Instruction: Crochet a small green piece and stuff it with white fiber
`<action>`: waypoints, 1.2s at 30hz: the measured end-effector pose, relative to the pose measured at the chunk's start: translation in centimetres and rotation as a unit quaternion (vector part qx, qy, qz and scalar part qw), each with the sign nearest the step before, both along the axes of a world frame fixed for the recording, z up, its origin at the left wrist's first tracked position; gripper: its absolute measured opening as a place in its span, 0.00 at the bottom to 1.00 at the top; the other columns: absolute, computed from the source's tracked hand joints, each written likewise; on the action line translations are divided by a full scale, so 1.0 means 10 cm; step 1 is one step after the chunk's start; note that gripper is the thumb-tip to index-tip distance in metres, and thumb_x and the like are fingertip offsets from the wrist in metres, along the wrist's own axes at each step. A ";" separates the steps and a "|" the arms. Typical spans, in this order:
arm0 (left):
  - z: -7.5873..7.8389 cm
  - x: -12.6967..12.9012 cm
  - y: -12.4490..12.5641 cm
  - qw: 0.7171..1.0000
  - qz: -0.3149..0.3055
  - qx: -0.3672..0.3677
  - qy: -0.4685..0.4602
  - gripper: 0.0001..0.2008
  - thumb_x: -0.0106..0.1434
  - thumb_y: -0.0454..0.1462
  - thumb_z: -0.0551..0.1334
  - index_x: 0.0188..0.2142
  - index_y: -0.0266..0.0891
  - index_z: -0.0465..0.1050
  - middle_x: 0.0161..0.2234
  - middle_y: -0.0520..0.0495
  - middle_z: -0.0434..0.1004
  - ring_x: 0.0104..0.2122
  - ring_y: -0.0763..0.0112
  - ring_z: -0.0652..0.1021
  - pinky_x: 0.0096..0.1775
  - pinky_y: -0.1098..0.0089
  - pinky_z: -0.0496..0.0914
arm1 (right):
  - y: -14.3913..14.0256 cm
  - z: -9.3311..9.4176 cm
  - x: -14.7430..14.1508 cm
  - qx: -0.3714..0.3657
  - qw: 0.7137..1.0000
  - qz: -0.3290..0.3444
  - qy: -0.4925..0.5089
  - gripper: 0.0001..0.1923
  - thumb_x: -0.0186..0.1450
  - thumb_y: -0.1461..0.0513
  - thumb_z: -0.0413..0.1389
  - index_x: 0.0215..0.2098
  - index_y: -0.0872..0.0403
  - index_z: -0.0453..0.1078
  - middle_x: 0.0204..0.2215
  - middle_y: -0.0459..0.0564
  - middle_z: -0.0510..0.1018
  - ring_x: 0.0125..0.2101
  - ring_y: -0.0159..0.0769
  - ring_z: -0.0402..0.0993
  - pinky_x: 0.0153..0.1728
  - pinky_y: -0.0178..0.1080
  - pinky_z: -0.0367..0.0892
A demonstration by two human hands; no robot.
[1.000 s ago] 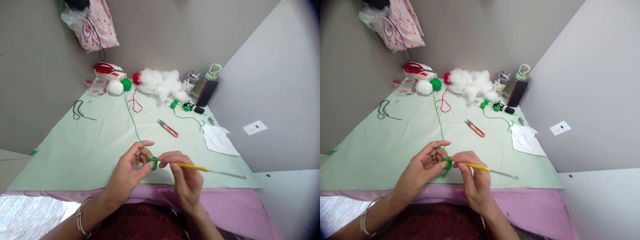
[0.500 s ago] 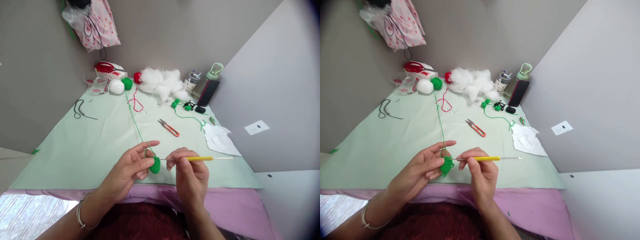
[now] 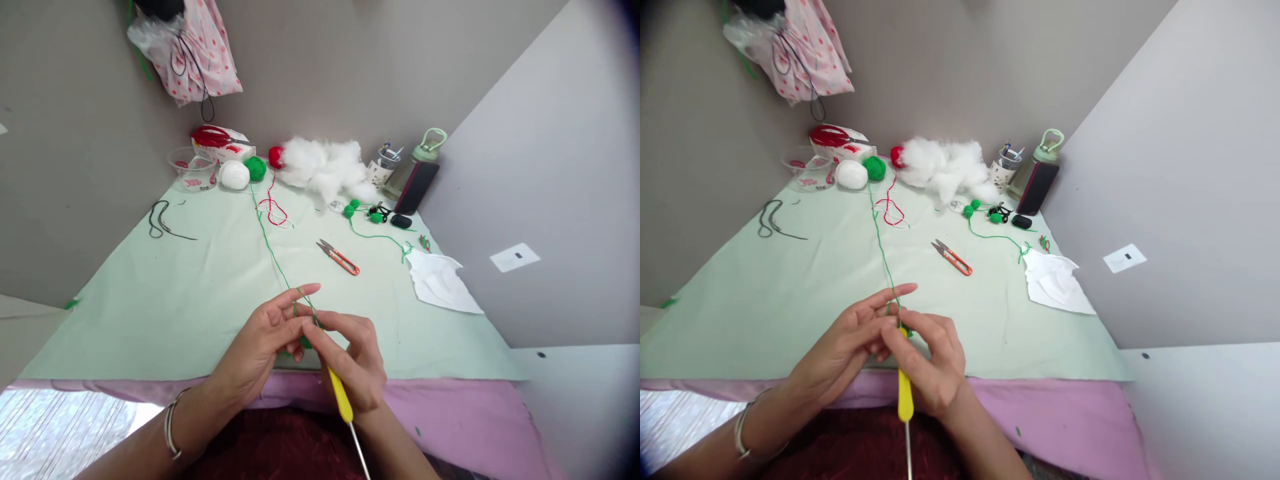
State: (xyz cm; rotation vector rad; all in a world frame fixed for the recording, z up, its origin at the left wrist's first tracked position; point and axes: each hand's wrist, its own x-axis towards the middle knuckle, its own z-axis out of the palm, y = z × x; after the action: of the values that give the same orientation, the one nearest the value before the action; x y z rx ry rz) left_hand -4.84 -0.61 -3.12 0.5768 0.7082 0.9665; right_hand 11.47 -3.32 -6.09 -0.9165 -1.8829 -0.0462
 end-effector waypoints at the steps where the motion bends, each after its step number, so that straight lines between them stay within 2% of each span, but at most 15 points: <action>1: 0.00 0.00 0.00 1.000 -0.008 -0.007 -0.013 0.25 0.60 0.39 0.77 0.56 0.41 0.82 0.29 0.54 0.72 0.24 0.80 0.66 0.26 0.77 0.63 | 0.01 -0.01 -0.01 0.004 1.000 -0.003 0.015 0.30 0.70 0.70 0.61 0.67 0.41 0.72 0.49 0.56 0.83 0.46 0.45 0.82 0.38 0.45 0.82; 3: -0.01 0.00 0.00 0.999 -0.022 -0.016 -0.032 0.26 0.59 0.39 0.78 0.57 0.42 0.81 0.30 0.54 0.73 0.24 0.81 0.65 0.27 0.78 0.63 | 0.02 -0.01 -0.03 -0.011 0.997 0.007 0.072 0.28 0.71 0.70 0.60 0.64 0.39 0.75 0.48 0.54 0.83 0.44 0.42 0.82 0.36 0.43 0.82; 7: -0.01 -0.04 0.00 0.995 -0.063 -0.037 -0.066 0.30 0.59 0.38 0.78 0.61 0.40 0.78 0.32 0.52 0.75 0.23 0.83 0.63 0.25 0.78 0.62 | 0.03 0.07 -0.05 -0.112 0.971 0.062 0.204 0.18 0.73 0.68 0.59 0.53 0.40 0.82 0.42 0.50 0.83 0.40 0.37 0.82 0.35 0.39 0.80; 11: -0.02 -0.09 0.03 0.996 -0.058 -0.026 -0.058 0.30 0.61 0.37 0.77 0.62 0.38 0.77 0.32 0.53 0.73 0.23 0.83 0.63 0.24 0.79 0.61 | 0.05 0.14 0.01 -0.174 0.938 0.104 0.282 0.13 0.75 0.65 0.57 0.49 0.45 0.83 0.38 0.50 0.85 0.40 0.39 0.82 0.39 0.43 0.79; 13: -0.03 -0.12 0.04 0.997 -0.056 -0.018 -0.049 0.29 0.61 0.37 0.76 0.61 0.38 0.78 0.32 0.53 0.72 0.24 0.83 0.65 0.24 0.79 0.62 | 0.07 0.17 0.04 -0.208 0.908 0.114 0.346 0.09 0.75 0.62 0.59 0.45 0.46 0.83 0.35 0.49 0.85 0.33 0.37 0.80 0.36 0.42 0.78; 16: -0.03 -0.15 0.05 0.997 -0.063 -0.011 -0.049 0.28 0.61 0.36 0.76 0.60 0.39 0.79 0.34 0.52 0.73 0.26 0.81 0.68 0.24 0.79 0.61 | 0.11 0.22 0.05 -0.271 0.846 0.141 0.437 0.08 0.73 0.58 0.62 0.39 0.48 0.84 0.32 0.49 0.84 0.23 0.31 0.75 0.26 0.37 0.74; 19: -0.02 -0.16 0.04 0.996 -0.064 -0.010 -0.054 0.26 0.60 0.36 0.77 0.58 0.40 0.81 0.36 0.51 0.74 0.28 0.80 0.71 0.24 0.79 0.61 | 0.13 0.26 0.03 -0.308 0.800 0.161 0.489 0.08 0.71 0.56 0.64 0.36 0.49 0.84 0.30 0.48 0.83 0.21 0.28 0.72 0.22 0.33 0.69; 21: -0.01 -0.14 0.03 0.997 -0.062 0.002 -0.046 0.26 0.60 0.37 0.77 0.58 0.41 0.81 0.36 0.51 0.74 0.30 0.78 0.72 0.25 0.78 0.63 | 0.13 0.25 0.01 -0.307 0.796 0.176 0.491 0.07 0.72 0.57 0.64 0.37 0.48 0.84 0.31 0.47 0.83 0.22 0.29 0.73 0.24 0.33 0.71; 25: -0.04 -0.09 0.00 0.997 -0.051 0.054 0.005 0.26 0.63 0.38 0.75 0.60 0.46 0.78 0.38 0.51 0.76 0.36 0.73 0.76 0.34 0.74 0.70 | 0.10 0.19 -0.02 -0.276 0.854 0.169 0.408 0.07 0.73 0.59 0.62 0.42 0.47 0.84 0.36 0.49 0.85 0.36 0.36 0.80 0.39 0.39 0.77; 27: -0.06 -0.08 -0.02 0.993 -0.052 0.093 0.051 0.27 0.64 0.39 0.74 0.62 0.49 0.76 0.39 0.52 0.76 0.39 0.71 0.76 0.43 0.69 0.72 | 0.10 0.16 -0.03 -0.275 0.859 0.165 0.399 0.07 0.73 0.60 0.62 0.42 0.46 0.84 0.36 0.49 0.85 0.41 0.36 0.80 0.42 0.39 0.76; 29: -0.06 -0.10 -0.04 0.985 -0.056 0.128 0.099 0.27 0.65 0.40 0.74 0.62 0.51 0.76 0.39 0.53 0.75 0.43 0.68 0.77 0.51 0.65 0.71 | 0.11 0.14 -0.02 -0.290 0.838 0.169 0.430 0.07 0.73 0.59 0.62 0.41 0.46 0.84 0.34 0.47 0.85 0.38 0.34 0.79 0.40 0.36 0.74; 31: -0.06 -0.13 -0.05 0.979 -0.062 0.145 0.127 0.28 0.65 0.40 0.74 0.63 0.52 0.74 0.40 0.53 0.73 0.46 0.66 0.77 0.55 0.63 0.69 | 0.13 0.15 -0.01 -0.316 0.808 0.175 0.466 0.07 0.73 0.58 0.63 0.39 0.48 0.83 0.33 0.46 0.84 0.33 0.31 0.76 0.36 0.34 0.72; 34: -0.05 -0.15 -0.06 0.980 -0.071 0.140 0.122 0.28 0.65 0.39 0.72 0.63 0.52 0.72 0.41 0.53 0.71 0.44 0.67 0.76 0.51 0.63 0.71 | 0.15 0.19 -0.01 -0.349 0.770 0.184 0.502 0.07 0.72 0.56 0.64 0.37 0.49 0.82 0.32 0.46 0.83 0.29 0.29 0.74 0.34 0.33 0.70; 36: -0.04 -0.15 -0.06 0.981 -0.067 0.140 0.118 0.28 0.65 0.38 0.72 0.63 0.51 0.72 0.40 0.52 0.70 0.41 0.68 0.75 0.49 0.64 0.71 | 0.15 0.22 -0.02 -0.358 0.759 0.186 0.510 0.08 0.72 0.56 0.64 0.37 0.49 0.82 0.32 0.46 0.83 0.28 0.28 0.73 0.34 0.33 0.70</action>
State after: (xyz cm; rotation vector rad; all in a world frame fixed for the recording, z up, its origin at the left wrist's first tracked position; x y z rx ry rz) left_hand -6.36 -1.25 -3.55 0.9870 0.7371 0.8859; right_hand 11.29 -1.81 -3.92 -0.7558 -0.9414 1.2540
